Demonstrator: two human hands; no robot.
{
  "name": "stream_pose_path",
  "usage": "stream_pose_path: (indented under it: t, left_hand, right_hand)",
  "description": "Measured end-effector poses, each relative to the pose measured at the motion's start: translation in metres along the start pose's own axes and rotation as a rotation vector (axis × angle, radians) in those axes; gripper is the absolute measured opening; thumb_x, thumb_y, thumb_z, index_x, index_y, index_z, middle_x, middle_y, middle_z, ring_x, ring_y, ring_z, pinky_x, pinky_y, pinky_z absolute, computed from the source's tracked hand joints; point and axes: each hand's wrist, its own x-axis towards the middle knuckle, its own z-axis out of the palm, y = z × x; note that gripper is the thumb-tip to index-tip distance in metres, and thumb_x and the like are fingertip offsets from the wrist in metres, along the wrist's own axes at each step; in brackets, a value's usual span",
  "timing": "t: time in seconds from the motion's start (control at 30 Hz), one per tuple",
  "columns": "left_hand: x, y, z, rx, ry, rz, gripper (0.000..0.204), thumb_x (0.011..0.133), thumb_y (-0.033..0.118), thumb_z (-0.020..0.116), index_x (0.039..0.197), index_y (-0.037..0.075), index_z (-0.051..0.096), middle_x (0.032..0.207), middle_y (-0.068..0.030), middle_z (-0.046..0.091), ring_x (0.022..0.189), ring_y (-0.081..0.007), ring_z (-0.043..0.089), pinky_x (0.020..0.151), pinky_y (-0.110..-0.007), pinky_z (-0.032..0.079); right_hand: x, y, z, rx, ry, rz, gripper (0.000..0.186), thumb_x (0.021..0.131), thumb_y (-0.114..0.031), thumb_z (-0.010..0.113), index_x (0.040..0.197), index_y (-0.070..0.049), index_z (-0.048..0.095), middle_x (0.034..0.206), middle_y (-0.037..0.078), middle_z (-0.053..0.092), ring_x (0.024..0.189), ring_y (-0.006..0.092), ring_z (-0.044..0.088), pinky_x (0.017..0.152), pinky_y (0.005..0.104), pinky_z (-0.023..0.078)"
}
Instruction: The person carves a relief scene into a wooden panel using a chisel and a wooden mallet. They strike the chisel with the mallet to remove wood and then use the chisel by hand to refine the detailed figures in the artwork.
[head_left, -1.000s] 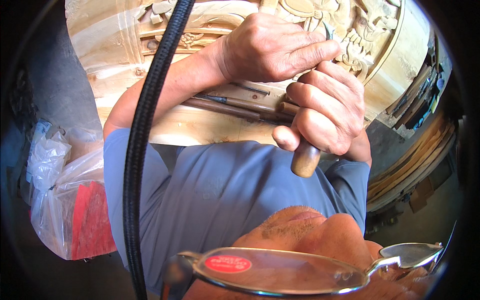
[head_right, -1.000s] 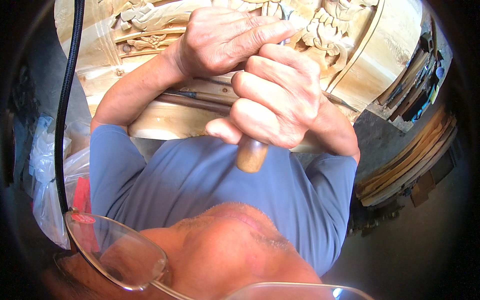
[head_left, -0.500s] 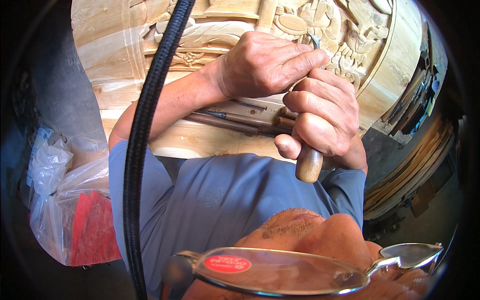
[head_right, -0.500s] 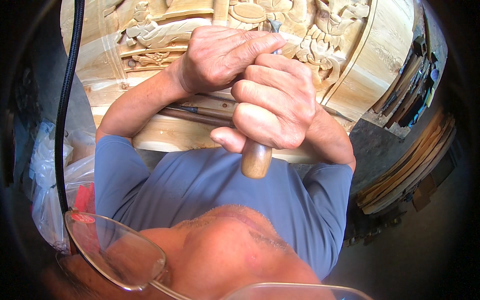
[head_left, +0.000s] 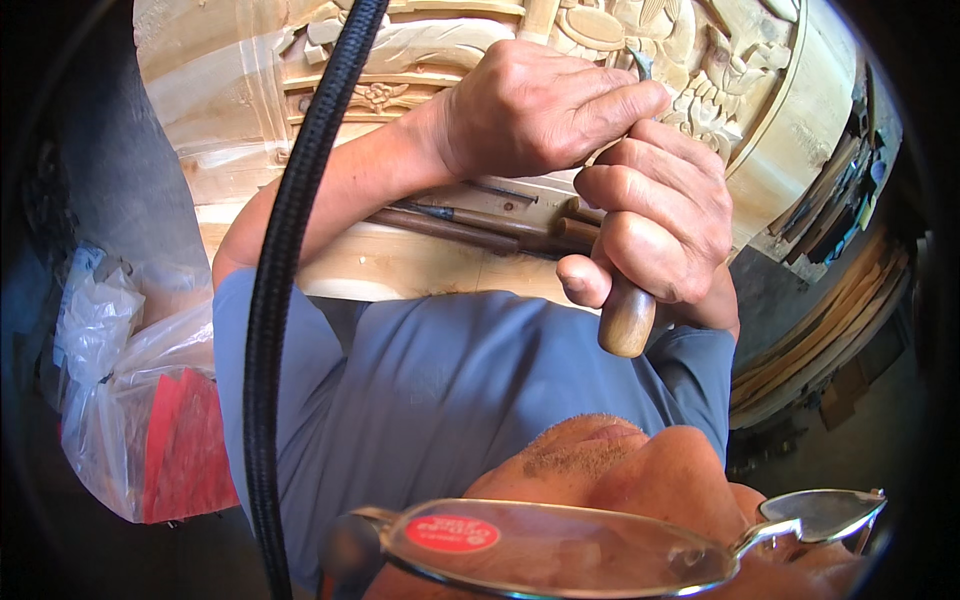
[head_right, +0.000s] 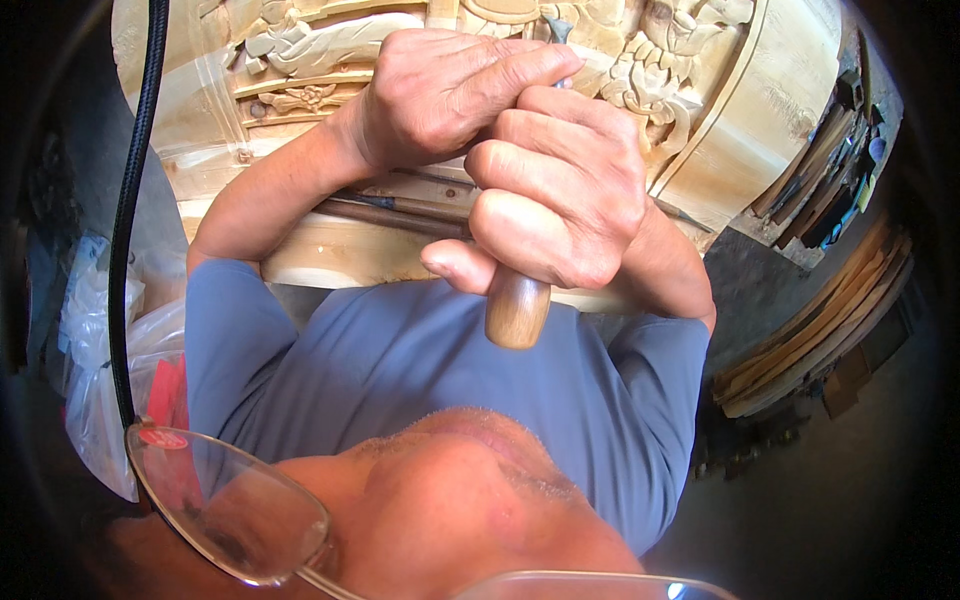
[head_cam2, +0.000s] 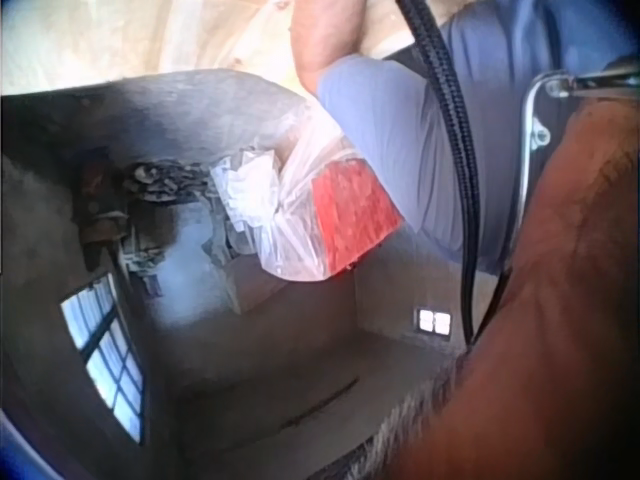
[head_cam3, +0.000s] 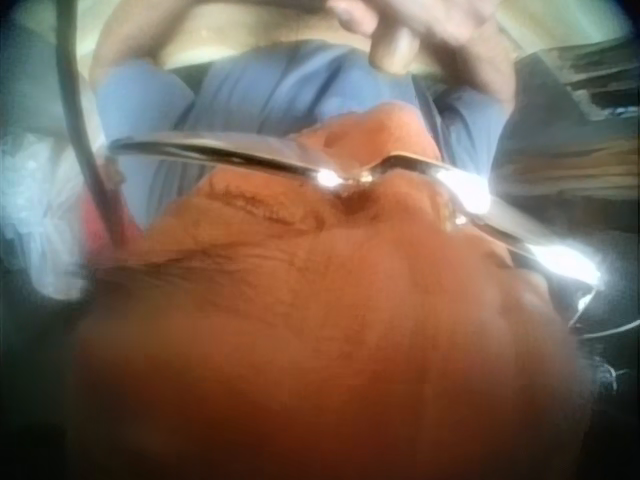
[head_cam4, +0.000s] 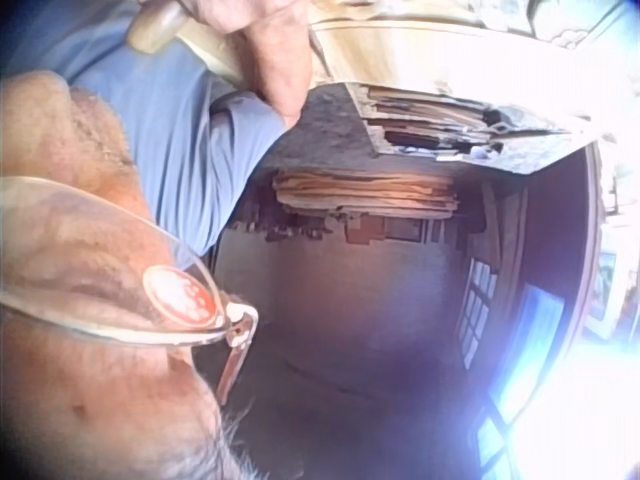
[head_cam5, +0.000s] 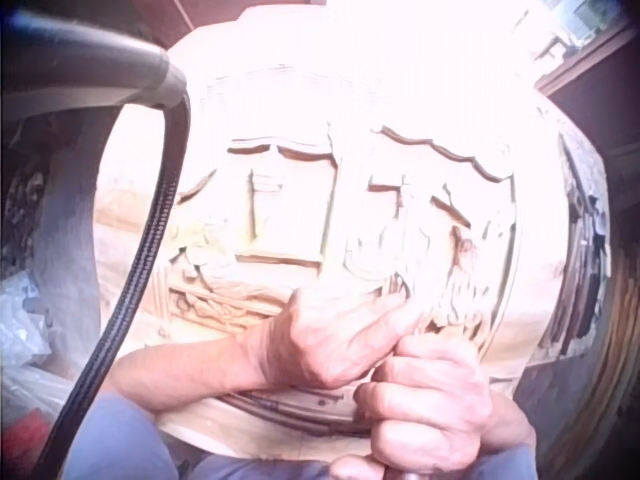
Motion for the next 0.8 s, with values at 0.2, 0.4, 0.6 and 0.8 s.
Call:
stream_pose_path:
  t: [0.2,0.4,0.6,0.8]
  left_hand:
    - [0.000,0.000,0.007,0.045,0.119,0.017,0.026,0.083,0.013,0.071,0.108,0.006,0.074,0.081,-0.0021,0.074,0.068,-0.0151,0.074,0.053,-0.026,0.055]
    - [0.003,-0.006,0.012,0.011,0.173,0.099,0.042,0.076,0.005,0.068,0.115,-0.011,0.068,0.081,-0.0118,0.070,0.065,-0.0221,0.069,0.057,-0.034,0.055]
    - [0.006,-0.003,0.008,0.005,0.170,0.083,0.041,0.076,0.005,0.068,0.114,-0.011,0.069,0.082,-0.0129,0.071,0.068,-0.0233,0.071,0.059,-0.034,0.056]
    - [0.004,-0.008,0.014,0.037,0.213,0.124,0.039,0.075,0.005,0.068,0.111,-0.011,0.069,0.083,-0.0133,0.071,0.069,-0.0239,0.071,0.060,-0.034,0.057]
  right_hand:
    - [0.000,0.001,0.003,-0.008,0.030,-0.010,0.047,0.097,-0.027,0.065,0.065,-0.003,0.041,0.068,0.012,0.054,0.052,0.0241,0.050,0.047,0.0359,0.040]
    - [-0.002,0.003,0.003,-0.010,0.028,-0.023,0.046,0.097,-0.027,0.065,0.065,-0.002,0.042,0.069,0.013,0.056,0.052,0.0244,0.051,0.047,0.0354,0.041]
    - [-0.001,0.001,0.003,-0.019,0.024,-0.017,0.046,0.097,-0.027,0.065,0.065,-0.002,0.043,0.068,0.014,0.056,0.052,0.0249,0.051,0.047,0.0357,0.042]
    - [-0.001,-0.001,0.001,-0.026,0.010,0.007,0.046,0.096,-0.027,0.066,0.065,-0.001,0.045,0.069,0.014,0.057,0.054,0.0263,0.054,0.050,0.0367,0.044]
